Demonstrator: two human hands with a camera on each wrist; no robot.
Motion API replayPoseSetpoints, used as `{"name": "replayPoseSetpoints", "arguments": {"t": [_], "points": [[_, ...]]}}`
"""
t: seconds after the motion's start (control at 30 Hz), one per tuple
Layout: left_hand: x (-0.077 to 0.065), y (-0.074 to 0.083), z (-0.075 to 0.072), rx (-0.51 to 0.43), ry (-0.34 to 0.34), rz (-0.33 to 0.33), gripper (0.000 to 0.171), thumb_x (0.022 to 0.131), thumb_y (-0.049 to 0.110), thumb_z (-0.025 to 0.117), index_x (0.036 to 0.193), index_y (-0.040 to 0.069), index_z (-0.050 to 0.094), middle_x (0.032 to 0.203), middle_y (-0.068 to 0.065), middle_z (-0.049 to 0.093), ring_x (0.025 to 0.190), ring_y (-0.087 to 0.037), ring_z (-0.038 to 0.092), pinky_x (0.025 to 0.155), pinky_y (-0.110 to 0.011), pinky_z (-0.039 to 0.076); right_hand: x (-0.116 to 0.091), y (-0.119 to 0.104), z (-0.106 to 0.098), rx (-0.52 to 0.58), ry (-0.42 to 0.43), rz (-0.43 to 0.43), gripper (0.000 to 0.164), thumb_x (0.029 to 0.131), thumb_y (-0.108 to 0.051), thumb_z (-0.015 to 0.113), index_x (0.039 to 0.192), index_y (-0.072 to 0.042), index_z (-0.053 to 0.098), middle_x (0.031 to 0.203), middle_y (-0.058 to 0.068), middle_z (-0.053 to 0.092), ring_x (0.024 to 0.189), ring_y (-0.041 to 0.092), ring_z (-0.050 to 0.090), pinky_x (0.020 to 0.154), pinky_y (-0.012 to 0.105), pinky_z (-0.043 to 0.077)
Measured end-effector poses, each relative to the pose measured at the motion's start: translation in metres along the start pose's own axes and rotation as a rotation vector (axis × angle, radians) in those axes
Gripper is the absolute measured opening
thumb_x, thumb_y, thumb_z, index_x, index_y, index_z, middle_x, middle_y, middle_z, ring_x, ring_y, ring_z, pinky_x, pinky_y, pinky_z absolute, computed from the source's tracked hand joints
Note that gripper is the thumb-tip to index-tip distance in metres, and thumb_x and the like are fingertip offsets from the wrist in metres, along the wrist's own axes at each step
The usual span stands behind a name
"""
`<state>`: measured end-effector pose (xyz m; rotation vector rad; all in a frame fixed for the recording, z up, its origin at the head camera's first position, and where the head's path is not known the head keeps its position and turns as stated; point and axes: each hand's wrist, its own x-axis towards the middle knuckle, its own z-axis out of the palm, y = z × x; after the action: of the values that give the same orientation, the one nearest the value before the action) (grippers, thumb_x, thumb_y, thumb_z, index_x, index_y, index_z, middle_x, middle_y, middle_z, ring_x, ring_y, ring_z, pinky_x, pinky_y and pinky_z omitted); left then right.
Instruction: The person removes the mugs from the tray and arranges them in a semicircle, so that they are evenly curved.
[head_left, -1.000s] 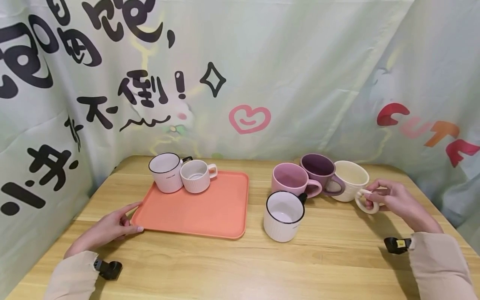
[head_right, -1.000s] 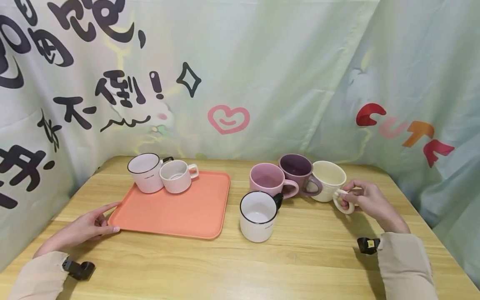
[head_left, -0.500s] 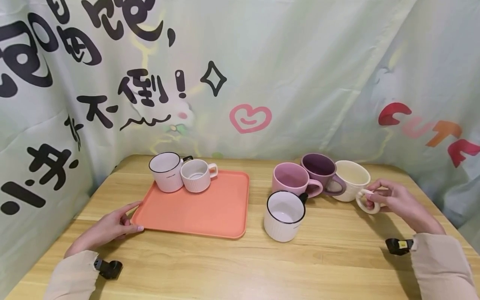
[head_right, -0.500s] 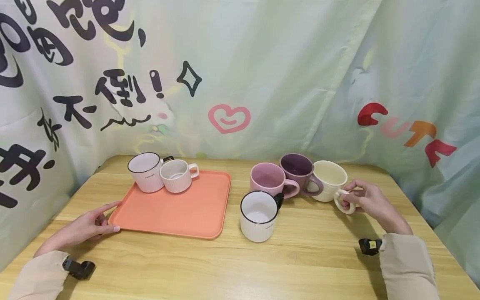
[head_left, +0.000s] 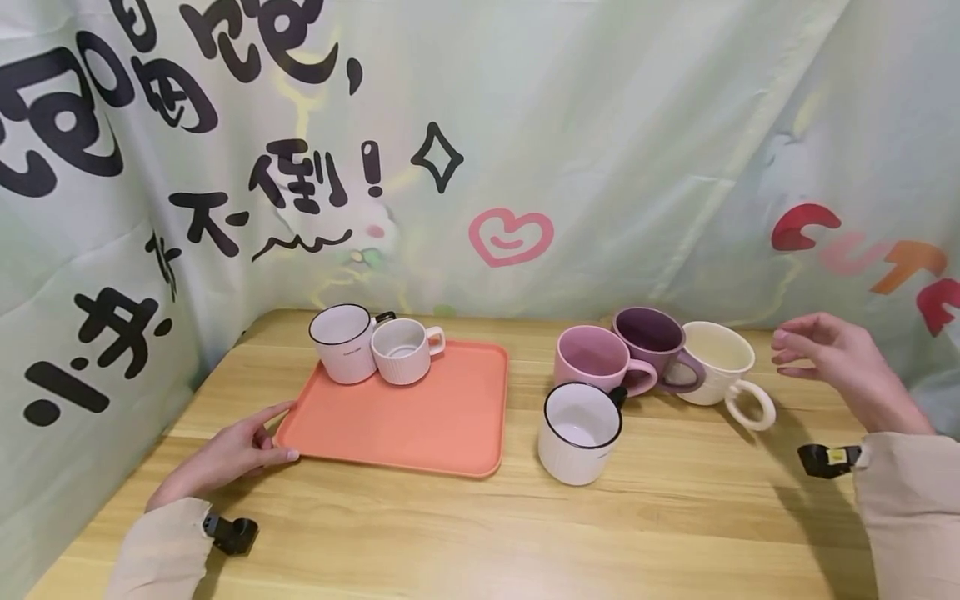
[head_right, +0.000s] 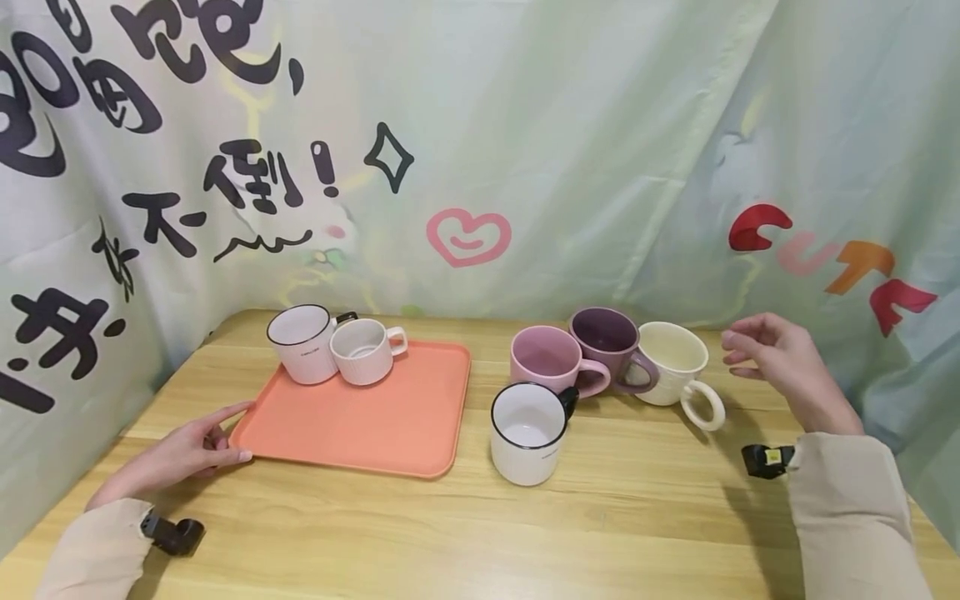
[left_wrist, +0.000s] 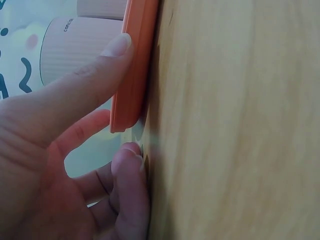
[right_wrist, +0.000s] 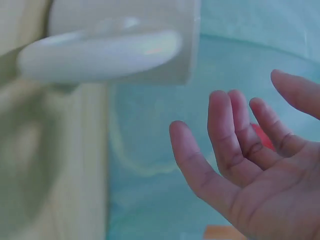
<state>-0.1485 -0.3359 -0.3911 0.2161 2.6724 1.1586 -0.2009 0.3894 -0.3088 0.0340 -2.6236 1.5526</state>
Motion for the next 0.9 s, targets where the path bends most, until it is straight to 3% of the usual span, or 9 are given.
{"name": "replayPoseSetpoints", "arguments": {"t": [0.33, 0.57, 0.7, 0.9], "points": [[0.0, 0.001, -0.001, -0.005, -0.009, 0.001, 0.087, 0.09, 0.019, 0.079, 0.154, -0.01, 0.028, 0.075, -0.005, 0.047, 0.058, -0.015, 0.047, 0.054, -0.027, 0.043, 0.016, -0.035, 0.007, -0.022, -0.041, -0.041, 0.024, 0.105, -0.021, 0.059, 0.118, -0.003, 0.05, 0.092, -0.019, 0.063, 0.082, 0.001, 0.065, 0.07, 0.019, 0.055], [0.0, 0.001, -0.001, 0.0, -0.004, -0.007, 0.087, 0.09, 0.02, 0.08, 0.154, -0.01, 0.028, 0.076, -0.006, 0.048, 0.058, -0.015, 0.047, 0.054, -0.027, 0.044, 0.026, -0.056, 0.017, 0.017, -0.079, -0.1, 0.008, 0.105, -0.016, 0.057, 0.113, -0.014, 0.057, 0.094, -0.016, 0.066, 0.084, 0.002, 0.066, 0.072, 0.018, 0.055], [0.001, 0.001, 0.0, 0.013, 0.002, -0.014, 0.087, 0.09, 0.021, 0.08, 0.154, -0.009, 0.029, 0.076, -0.006, 0.049, 0.059, -0.015, 0.047, 0.054, -0.027, 0.045, 0.033, -0.068, 0.027, 0.029, -0.106, -0.118, 0.007, 0.105, -0.013, 0.056, 0.111, -0.015, 0.058, 0.093, -0.017, 0.067, 0.084, 0.001, 0.066, 0.071, 0.018, 0.055], [0.001, 0.001, 0.0, 0.023, 0.0, -0.018, 0.087, 0.09, 0.022, 0.08, 0.155, -0.008, 0.029, 0.075, -0.006, 0.048, 0.058, -0.016, 0.047, 0.054, -0.027, 0.044, 0.043, -0.085, 0.044, -0.029, -0.107, -0.126, 0.025, 0.104, -0.017, 0.059, 0.121, 0.001, 0.054, 0.092, -0.018, 0.065, 0.084, 0.001, 0.065, 0.073, 0.021, 0.056]]}}
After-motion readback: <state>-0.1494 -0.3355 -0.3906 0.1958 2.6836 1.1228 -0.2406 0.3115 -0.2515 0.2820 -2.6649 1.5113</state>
